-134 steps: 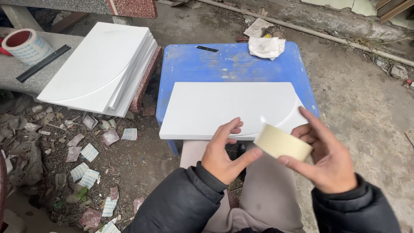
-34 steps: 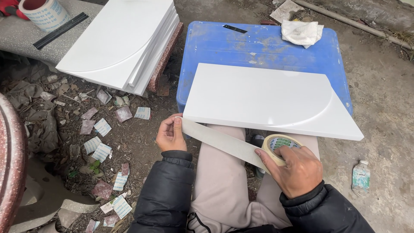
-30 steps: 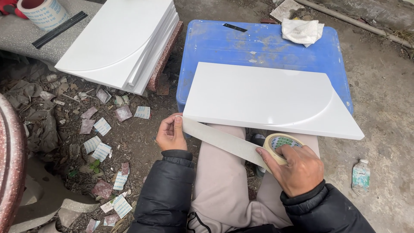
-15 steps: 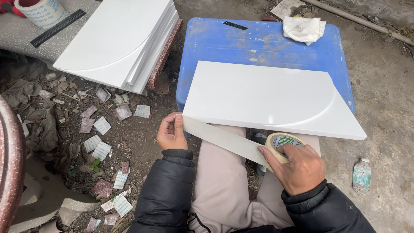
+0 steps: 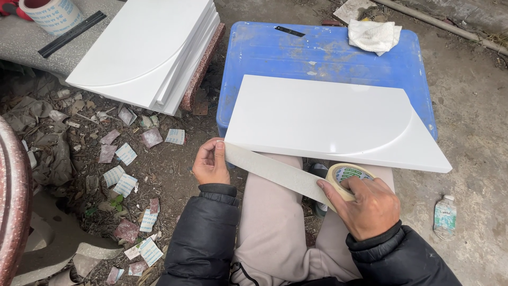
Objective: Applying masking tape to the curved edges of white furniture panels
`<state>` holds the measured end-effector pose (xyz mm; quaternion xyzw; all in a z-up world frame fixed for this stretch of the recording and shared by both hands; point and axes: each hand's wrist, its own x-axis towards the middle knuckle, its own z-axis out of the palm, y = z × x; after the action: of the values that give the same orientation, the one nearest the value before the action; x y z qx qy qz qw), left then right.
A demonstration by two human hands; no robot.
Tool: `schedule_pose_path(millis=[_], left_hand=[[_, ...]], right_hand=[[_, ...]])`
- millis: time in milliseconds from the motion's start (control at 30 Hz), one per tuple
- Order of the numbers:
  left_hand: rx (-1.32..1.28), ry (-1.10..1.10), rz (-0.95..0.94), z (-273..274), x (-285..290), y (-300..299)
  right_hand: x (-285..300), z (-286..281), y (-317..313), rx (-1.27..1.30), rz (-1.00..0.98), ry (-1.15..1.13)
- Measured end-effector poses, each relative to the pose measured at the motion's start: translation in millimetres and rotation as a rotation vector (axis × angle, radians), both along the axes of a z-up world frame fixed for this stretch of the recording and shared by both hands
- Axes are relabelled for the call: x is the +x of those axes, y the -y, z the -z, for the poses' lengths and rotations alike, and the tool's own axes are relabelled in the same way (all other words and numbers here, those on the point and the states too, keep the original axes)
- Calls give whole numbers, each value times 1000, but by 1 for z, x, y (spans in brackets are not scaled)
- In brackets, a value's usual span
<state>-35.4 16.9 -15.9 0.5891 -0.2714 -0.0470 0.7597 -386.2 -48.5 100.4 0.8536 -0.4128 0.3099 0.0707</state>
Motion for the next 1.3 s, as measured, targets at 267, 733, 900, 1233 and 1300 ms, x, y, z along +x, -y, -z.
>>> schedule_pose_path(millis=[267, 733, 900, 1233, 1300], left_hand=[[10, -13, 0, -2, 0, 0], [19, -21, -2, -3, -1, -1], [43, -2, -12, -6, 0, -2], [25, 35, -24, -51, -12, -14], [81, 38, -23, -82, -14, -21]], right_hand=[[0, 0, 1, 7, -1, -4], [-1, 5, 1, 21, 10, 0], [-1, 7, 2, 11, 12, 7], [-2, -23, -2, 72, -8, 56], [-7, -49, -1, 167, -98, 139]])
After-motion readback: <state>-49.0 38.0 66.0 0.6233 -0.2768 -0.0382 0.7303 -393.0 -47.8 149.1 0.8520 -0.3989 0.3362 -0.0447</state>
